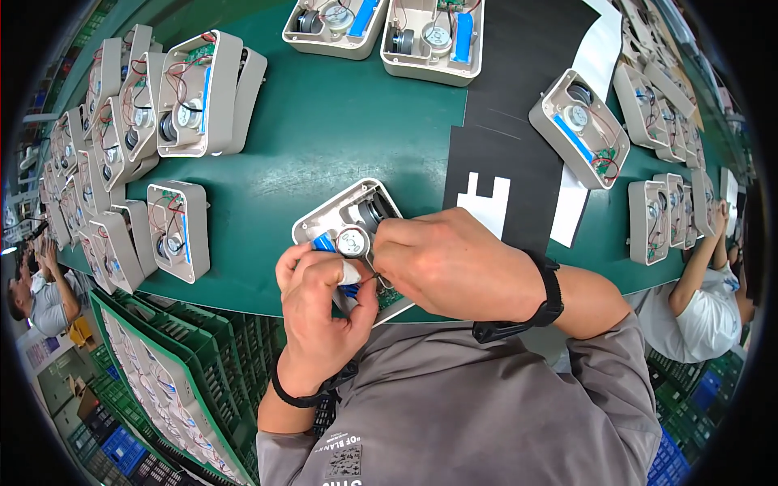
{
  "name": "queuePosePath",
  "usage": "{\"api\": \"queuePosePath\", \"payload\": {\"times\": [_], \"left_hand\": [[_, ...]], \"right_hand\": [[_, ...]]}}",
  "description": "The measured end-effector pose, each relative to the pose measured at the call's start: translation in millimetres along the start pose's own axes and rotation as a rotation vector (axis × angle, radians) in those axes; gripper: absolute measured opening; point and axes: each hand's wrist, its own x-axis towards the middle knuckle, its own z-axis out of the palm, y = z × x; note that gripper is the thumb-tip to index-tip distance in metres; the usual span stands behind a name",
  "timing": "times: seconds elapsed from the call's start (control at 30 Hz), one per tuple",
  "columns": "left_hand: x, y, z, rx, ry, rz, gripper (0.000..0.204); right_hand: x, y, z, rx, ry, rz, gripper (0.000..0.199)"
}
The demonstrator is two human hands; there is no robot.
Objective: Assembling electronic components into plastic housings on a factory production line.
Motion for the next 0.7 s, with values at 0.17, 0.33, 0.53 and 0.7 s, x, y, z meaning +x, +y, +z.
{"api": "queuePosePath", "payload": {"times": [0.17, 0.33, 0.53, 0.7], "left_hand": [[3.0, -0.4, -0.7, -0.006, -0.062, -0.019, 0.043], [4.2, 0.8, -1.5, 0.019, -0.056, -0.002, 0.041], [1.2, 1.6, 4.8, 0.041, -0.018, 0.025, 0.039], [-5.8, 0.4, -4.1, -0.027, -0.048, -0.038, 0.038]], "right_hand": [[2.3, -0.8, -2.5, -0.021, -0.068, 0.035, 0.009], [6.9, -10.2, -4.2, -0.086, -0.101, 0.07, 0.009], [-4.6, -4.0, -4.1, 0.224, 0.138, 0.097, 0.01], [6.4, -6.5, -14.5, 0.143, 0.325, 0.348, 0.015]]}}
